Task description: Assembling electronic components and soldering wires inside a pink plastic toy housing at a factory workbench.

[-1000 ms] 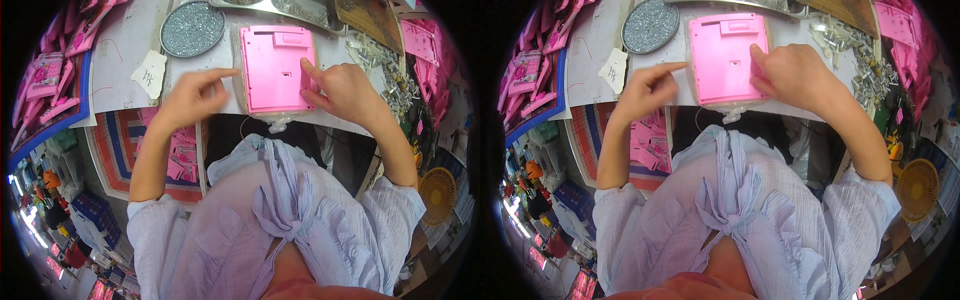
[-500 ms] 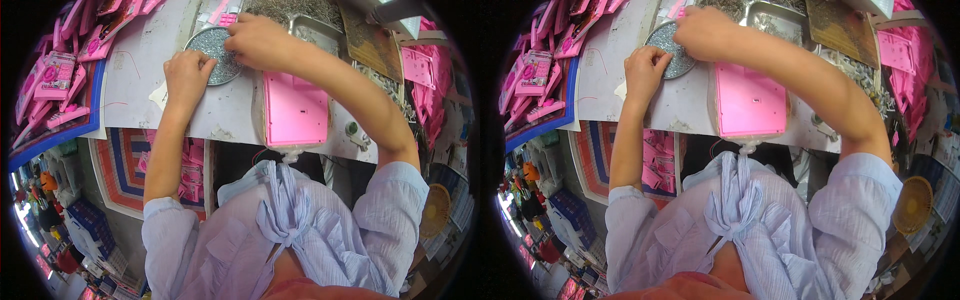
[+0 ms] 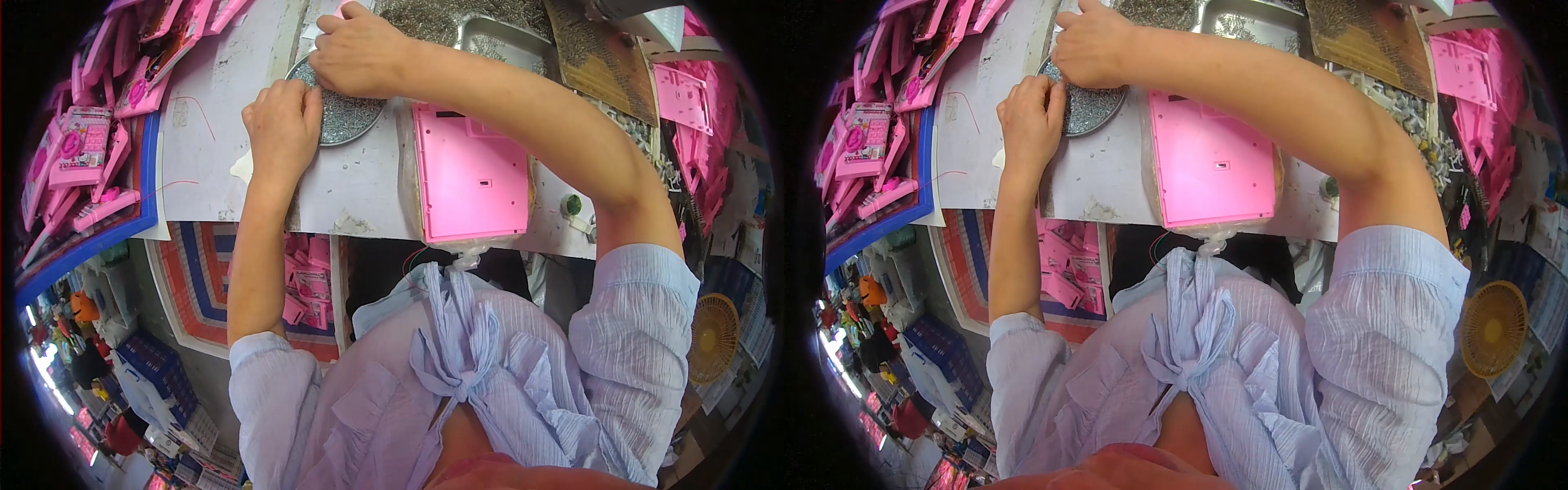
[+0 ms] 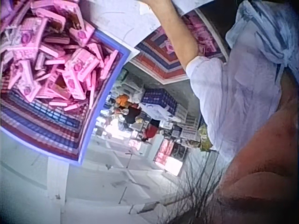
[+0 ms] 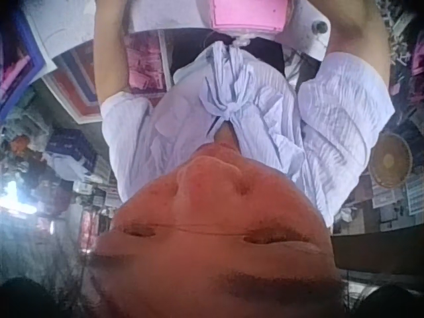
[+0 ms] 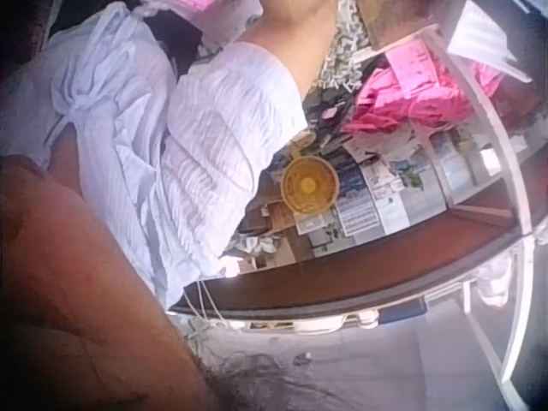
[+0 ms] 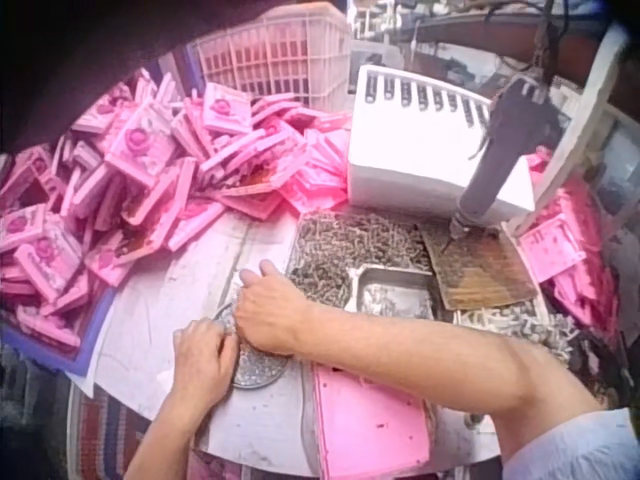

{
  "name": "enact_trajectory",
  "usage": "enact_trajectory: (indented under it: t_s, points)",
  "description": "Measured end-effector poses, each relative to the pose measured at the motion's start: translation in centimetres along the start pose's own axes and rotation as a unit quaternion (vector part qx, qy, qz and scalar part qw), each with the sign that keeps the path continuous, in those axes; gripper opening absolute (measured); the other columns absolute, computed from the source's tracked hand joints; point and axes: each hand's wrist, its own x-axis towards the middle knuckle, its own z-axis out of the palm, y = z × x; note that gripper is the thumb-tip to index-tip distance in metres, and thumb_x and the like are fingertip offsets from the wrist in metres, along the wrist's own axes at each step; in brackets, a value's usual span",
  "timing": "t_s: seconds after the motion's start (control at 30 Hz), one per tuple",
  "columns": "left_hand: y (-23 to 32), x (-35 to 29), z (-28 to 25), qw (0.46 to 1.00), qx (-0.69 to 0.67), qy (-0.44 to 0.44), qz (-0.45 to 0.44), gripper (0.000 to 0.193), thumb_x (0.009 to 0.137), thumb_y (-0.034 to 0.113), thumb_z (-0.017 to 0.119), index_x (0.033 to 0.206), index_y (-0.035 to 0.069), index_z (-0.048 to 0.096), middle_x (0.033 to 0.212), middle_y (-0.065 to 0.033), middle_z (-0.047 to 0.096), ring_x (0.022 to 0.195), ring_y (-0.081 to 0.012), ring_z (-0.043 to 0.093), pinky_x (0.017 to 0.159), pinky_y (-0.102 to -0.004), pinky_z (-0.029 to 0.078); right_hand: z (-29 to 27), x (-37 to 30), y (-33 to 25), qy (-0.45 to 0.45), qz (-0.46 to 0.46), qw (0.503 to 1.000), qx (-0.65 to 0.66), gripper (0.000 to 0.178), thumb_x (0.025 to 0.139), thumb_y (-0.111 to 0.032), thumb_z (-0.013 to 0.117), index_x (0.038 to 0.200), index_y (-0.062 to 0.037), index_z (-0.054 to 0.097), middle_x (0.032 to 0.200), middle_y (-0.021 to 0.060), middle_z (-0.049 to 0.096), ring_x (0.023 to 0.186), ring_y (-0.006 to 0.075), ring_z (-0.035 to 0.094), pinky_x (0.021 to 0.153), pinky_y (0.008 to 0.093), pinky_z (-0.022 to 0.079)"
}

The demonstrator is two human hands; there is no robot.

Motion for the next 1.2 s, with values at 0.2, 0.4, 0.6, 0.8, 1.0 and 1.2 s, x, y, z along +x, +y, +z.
enact_trajectory:
  t_s: [0.2,0.4,0.6,0.8,1.0,1.2]
  points:
    - [-0.4,-0.5,-0.7,0.999,-0.034,-0.003,-0.019,0.012,0.09,0.021,0.067,0.085,0.01,0.068,0.084,-0.006,0.066,0.088,-0.0278,0.064,0.083,-0.0457,0.04,-4.8,-8.2,2.8,0.115,0.086,0.979,0.146,0.018,0.088,-0.019,0.067,0.097,-0.0037,0.071,0.094,0.0073,0.071,0.097,0.0263,0.062,0.084,0.0417,0.048]
    - [0.8,-0.2,-0.7,0.993,-0.11,-0.004,-0.031,0.012,0.092,0.019,0.068,0.089,0.007,0.07,0.082,-0.0058,0.066,0.079,-0.0248,0.063,0.078,-0.0405,0.043,-3.0,-20.4,4.6,0.079,0.307,0.871,0.375,0.02,0.088,-0.025,0.071,0.086,-0.0056,0.075,0.079,0.0093,0.072,0.072,0.026,0.068,0.071,0.0368,0.053]
    - [6.6,-1.5,-1.4,0.925,-0.352,-0.129,-0.052,0.014,0.096,0.011,0.066,0.096,-0.002,0.065,0.083,-0.0057,0.061,0.073,-0.0131,0.056,0.068,-0.0278,0.046,-2.4,-21.4,4.0,0.05,0.306,0.872,0.38,0.018,0.09,-0.022,0.072,0.09,-0.0043,0.075,0.076,0.0073,0.07,0.07,0.0199,0.065,0.068,0.0324,0.052]
    - [9.0,-0.6,-1.8,0.919,-0.341,-0.199,0.003,0.015,0.098,0.013,0.065,0.096,-0.002,0.064,0.083,-0.0022,0.059,0.075,-0.0081,0.053,0.067,-0.0258,0.044,-2.2,-21.6,4.3,0.043,0.258,0.885,0.386,0.013,0.089,-0.014,0.074,0.094,-0.0021,0.075,0.082,0.0069,0.07,0.072,0.0147,0.064,0.066,0.0289,0.051]
    - [8.5,-0.5,-2.5,0.905,-0.362,-0.223,-0.025,0.017,0.1,0.017,0.064,0.097,0.001,0.065,0.082,0.0015,0.057,0.07,-0.008,0.051,0.063,-0.0245,0.04,-3.4,-20.9,5.3,0.088,0.192,0.922,0.324,0.016,0.087,-0.014,0.076,0.097,-0.0019,0.075,0.085,0.009,0.07,0.075,0.0205,0.065,0.069,0.032,0.052]
    - [8.8,-2.9,-3.9,0.629,-0.694,-0.259,-0.236,0.017,0.104,0.02,0.061,0.098,0.004,0.063,0.073,0.0049,0.05,0.063,-0.0041,0.043,0.056,-0.0223,0.033,-5.4,-14.4,-1.1,0.214,0.018,0.875,0.433,0.022,0.079,-0.007,0.081,0.1,-0.0046,0.075,0.086,0.0085,0.07,0.082,0.0251,0.065,0.076,0.0362,0.052]
